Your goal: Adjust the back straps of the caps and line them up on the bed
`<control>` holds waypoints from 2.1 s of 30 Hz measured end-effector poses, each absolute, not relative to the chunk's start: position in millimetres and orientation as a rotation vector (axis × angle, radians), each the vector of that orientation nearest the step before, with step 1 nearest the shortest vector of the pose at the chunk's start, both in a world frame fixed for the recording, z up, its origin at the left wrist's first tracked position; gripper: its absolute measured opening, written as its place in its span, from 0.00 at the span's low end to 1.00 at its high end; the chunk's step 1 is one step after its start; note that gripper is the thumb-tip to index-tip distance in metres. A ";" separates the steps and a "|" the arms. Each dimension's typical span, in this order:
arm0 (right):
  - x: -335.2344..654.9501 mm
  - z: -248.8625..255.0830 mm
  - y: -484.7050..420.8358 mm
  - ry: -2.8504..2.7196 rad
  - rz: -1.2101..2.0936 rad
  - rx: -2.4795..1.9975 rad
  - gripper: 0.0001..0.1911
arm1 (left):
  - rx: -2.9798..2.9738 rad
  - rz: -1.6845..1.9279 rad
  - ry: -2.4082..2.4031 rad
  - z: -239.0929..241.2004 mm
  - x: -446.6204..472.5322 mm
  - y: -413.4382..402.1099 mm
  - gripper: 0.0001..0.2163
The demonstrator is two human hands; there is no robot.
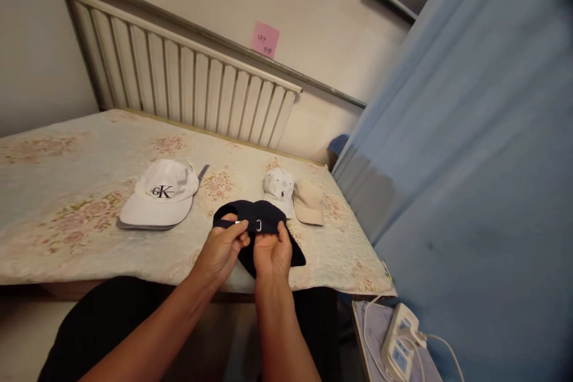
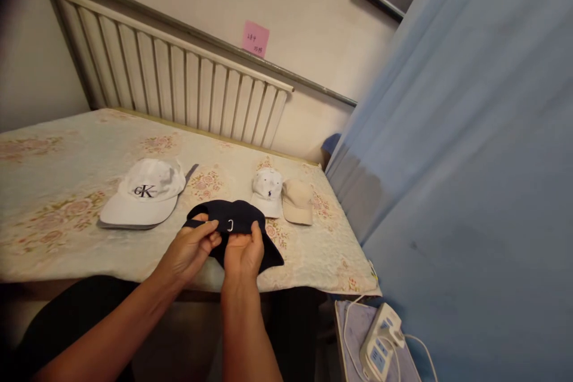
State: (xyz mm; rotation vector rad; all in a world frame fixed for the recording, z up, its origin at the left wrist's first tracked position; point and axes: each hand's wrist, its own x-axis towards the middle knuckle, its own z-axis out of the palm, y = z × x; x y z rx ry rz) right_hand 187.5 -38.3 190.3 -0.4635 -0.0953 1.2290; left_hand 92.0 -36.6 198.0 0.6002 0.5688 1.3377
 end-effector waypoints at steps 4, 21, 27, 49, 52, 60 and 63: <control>196.0 187.6 -41.1 -0.098 1.197 -0.445 0.12 | 0.411 1.369 0.471 189.7 94.4 -32.4 0.09; 203.5 176.5 -52.2 -0.134 1.167 -0.452 0.13 | 0.096 1.267 0.347 187.5 115.0 -30.0 0.16; 220.7 173.3 -49.1 -0.091 1.136 -0.475 0.14 | 0.023 1.235 0.357 182.6 103.5 -22.5 0.16; 205.7 166.4 -49.4 -0.158 1.233 -0.482 0.14 | 0.169 1.073 0.336 171.0 118.4 -40.9 0.19; 213.2 161.7 -45.9 -0.124 1.179 -0.505 0.11 | 0.137 1.147 0.348 169.4 114.3 -36.8 0.17; 221.1 161.0 -44.0 -0.157 1.018 -0.476 0.12 | 0.106 1.241 0.252 164.6 103.7 -23.8 0.17; 212.4 161.6 -44.8 -0.134 1.007 -0.508 0.13 | 0.112 1.196 0.268 166.8 110.3 -28.8 0.15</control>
